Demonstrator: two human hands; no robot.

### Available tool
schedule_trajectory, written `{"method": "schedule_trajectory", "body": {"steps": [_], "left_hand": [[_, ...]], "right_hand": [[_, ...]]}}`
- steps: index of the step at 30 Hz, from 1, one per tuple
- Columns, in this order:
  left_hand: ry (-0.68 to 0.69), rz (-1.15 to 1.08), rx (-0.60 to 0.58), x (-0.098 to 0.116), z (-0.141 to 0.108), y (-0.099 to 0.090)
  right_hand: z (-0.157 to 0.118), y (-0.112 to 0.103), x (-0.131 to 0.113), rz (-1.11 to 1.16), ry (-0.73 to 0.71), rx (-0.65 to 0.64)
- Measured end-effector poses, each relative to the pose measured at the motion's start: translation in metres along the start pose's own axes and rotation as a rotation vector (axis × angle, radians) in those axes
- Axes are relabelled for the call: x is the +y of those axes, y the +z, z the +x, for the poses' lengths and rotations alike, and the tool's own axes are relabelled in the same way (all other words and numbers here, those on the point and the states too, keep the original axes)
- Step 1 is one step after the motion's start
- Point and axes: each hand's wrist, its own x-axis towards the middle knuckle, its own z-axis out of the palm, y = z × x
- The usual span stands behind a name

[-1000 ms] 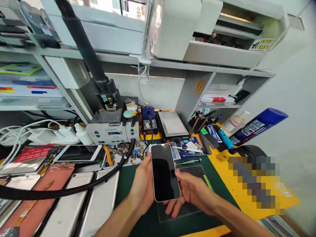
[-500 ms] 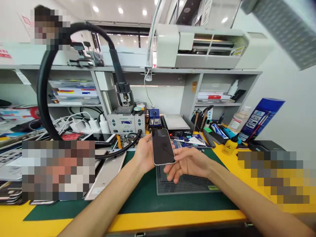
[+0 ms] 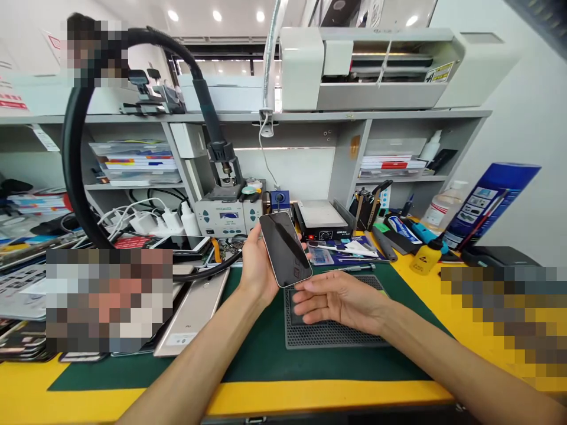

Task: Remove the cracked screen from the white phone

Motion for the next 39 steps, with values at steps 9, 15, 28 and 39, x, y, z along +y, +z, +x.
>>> {"method": "schedule_trajectory", "body": {"steps": [9, 15, 28, 39], "left_hand": [[0.071, 0.042, -0.018, -0.006, 0.0, 0.002], [0.102, 0.005, -0.024, -0.006, 0.002, 0.002], [0.115, -0.079, -0.025, 0.0, 0.003, -0.001], [0.225, -0.059, -0.018, -0.005, 0.004, -0.004]], "right_hand": [[0.003, 0.002, 0.0, 0.04, 0.076, 0.083], [0.007, 0.0, 0.003, 0.07, 0.08, 0.133], [0.006, 0.006, 0.003, -0.072, -0.033, 0.164], [0.017, 0.02, 0.007, 0.024, -0.035, 0.242]]}}
